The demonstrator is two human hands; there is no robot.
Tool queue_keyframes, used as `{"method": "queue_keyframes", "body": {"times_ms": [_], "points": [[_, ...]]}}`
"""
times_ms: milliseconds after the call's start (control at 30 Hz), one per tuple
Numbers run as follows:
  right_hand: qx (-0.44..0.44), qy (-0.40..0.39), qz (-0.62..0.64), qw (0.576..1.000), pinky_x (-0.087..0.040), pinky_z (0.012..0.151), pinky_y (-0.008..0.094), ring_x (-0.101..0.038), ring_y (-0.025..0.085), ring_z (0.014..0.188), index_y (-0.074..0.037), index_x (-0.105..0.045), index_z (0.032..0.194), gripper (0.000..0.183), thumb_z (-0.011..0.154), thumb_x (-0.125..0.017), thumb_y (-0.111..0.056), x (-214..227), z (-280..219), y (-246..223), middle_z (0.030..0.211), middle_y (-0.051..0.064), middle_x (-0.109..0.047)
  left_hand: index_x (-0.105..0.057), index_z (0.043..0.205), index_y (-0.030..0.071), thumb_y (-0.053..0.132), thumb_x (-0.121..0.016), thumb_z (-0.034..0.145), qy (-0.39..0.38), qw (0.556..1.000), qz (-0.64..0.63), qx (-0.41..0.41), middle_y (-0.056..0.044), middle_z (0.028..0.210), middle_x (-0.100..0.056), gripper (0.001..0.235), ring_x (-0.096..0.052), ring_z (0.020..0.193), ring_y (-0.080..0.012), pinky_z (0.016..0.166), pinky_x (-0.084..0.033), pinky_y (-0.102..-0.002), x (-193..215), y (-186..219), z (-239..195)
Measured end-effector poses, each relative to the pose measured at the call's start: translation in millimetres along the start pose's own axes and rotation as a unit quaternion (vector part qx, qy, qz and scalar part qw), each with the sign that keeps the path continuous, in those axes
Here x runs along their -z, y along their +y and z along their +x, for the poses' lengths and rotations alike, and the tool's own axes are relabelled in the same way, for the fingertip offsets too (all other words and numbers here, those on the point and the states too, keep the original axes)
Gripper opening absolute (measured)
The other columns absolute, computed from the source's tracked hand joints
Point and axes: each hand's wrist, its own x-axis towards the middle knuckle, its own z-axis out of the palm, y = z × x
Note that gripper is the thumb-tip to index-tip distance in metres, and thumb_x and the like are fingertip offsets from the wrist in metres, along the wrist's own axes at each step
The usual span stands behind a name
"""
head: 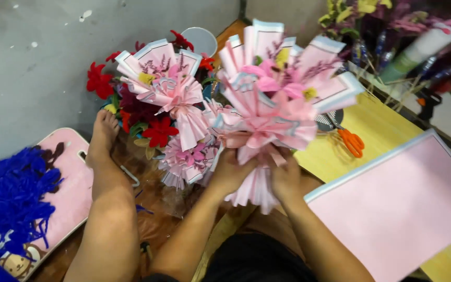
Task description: The person folds and cuts pink paper sheets, then wraps the folded paper around a stick with artificial flowers to create a bouquet. The person uses scissors to trim the paper and secures the arrangement by hand.
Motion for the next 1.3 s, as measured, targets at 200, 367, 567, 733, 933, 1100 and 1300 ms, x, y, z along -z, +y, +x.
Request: {"method": "queue_keyframes", "body": {"times_ms": [200,367,567,733,933,1100,1300], "points": [[-0.057,-0.123,-0.089,0.987,-0.047,0.108,0.05,-0.063,0.038,0.124,-0.003,-0.07,0.128,0.04,0.092,-0.074,-0.02,-92,35,34,0.123,0.023,-0.072,-0.052,0.138,-0.012,0.031,-0.061,0.098,-0.088,0.942,0.251,0.204,-0.039,0.133,-0.058,0.06,-0.053,0.131,-0.0497,0.112,-0.04,-0.057,81,33,22],[-0.118,-0.213,-0.106,0.964,-0.039,0.116,0.049,-0.053,0.035,0.138,-0.005,-0.06,0.143,0.061,0.089,-0.075,-0.03,-131,61,47,0.141,0.019,-0.063,-0.045,0.144,-0.015,0.015,-0.064,0.093,-0.105,0.943,0.252,0.192,-0.04,0.143,-0.05,0.062,-0.044,0.137,-0.0525,0.116,-0.034,-0.059,134,-4,46],[-0.092,-0.269,-0.08,0.955,-0.036,0.117,0.053,-0.049,0.041,0.138,-0.003,-0.056,0.143,0.065,0.084,-0.077,-0.018,-160,68,108,0.139,0.026,-0.059,-0.061,0.134,-0.008,0.03,-0.072,0.087,-0.126,0.916,0.302,0.232,-0.032,0.135,-0.062,0.061,-0.052,0.133,-0.0475,0.113,-0.04,-0.054,176,-56,63],[-0.145,-0.341,-0.14,0.918,-0.037,0.117,0.052,-0.049,0.044,0.138,0.001,-0.054,0.135,0.067,0.082,-0.079,-0.032,-174,71,79,0.137,0.029,-0.058,-0.071,0.124,0.004,0.045,-0.077,0.082,-0.088,0.87,0.388,0.292,-0.019,0.125,-0.071,0.059,-0.062,0.125,-0.0381,0.104,-0.049,-0.051,182,-76,67],[-0.174,-0.372,-0.224,0.884,-0.043,0.115,0.047,-0.055,0.04,0.134,0.0,-0.069,0.118,0.058,0.082,-0.078,-0.046,-178,77,140,0.124,0.023,-0.069,-0.067,0.133,0.013,0.059,-0.071,0.082,-0.044,0.837,0.458,0.296,-0.011,0.138,-0.065,0.068,-0.056,0.133,-0.0349,0.115,-0.037,-0.056,192,-146,55],[-0.19,-0.343,-0.271,0.879,-0.036,0.12,0.051,-0.042,0.042,0.145,0.004,-0.037,0.151,0.087,0.084,-0.075,-0.038,-157,69,109,0.151,0.03,-0.043,-0.049,0.151,0.012,0.049,-0.076,0.082,0.04,0.84,0.447,0.306,-0.011,0.159,-0.044,0.083,-0.033,0.15,-0.0331,0.122,-0.011,-0.065,180,-87,44],[-0.126,-0.347,-0.237,0.898,-0.039,0.114,0.058,-0.044,0.05,0.139,0.005,-0.042,0.149,0.077,0.091,-0.069,-0.037,-90,36,21,0.157,0.033,-0.034,-0.067,0.116,0.016,0.025,-0.075,0.085,0.228,0.866,0.443,0.051,-0.001,0.12,-0.061,0.034,-0.057,0.117,-0.0262,0.102,-0.04,-0.048,136,-123,13]]}}
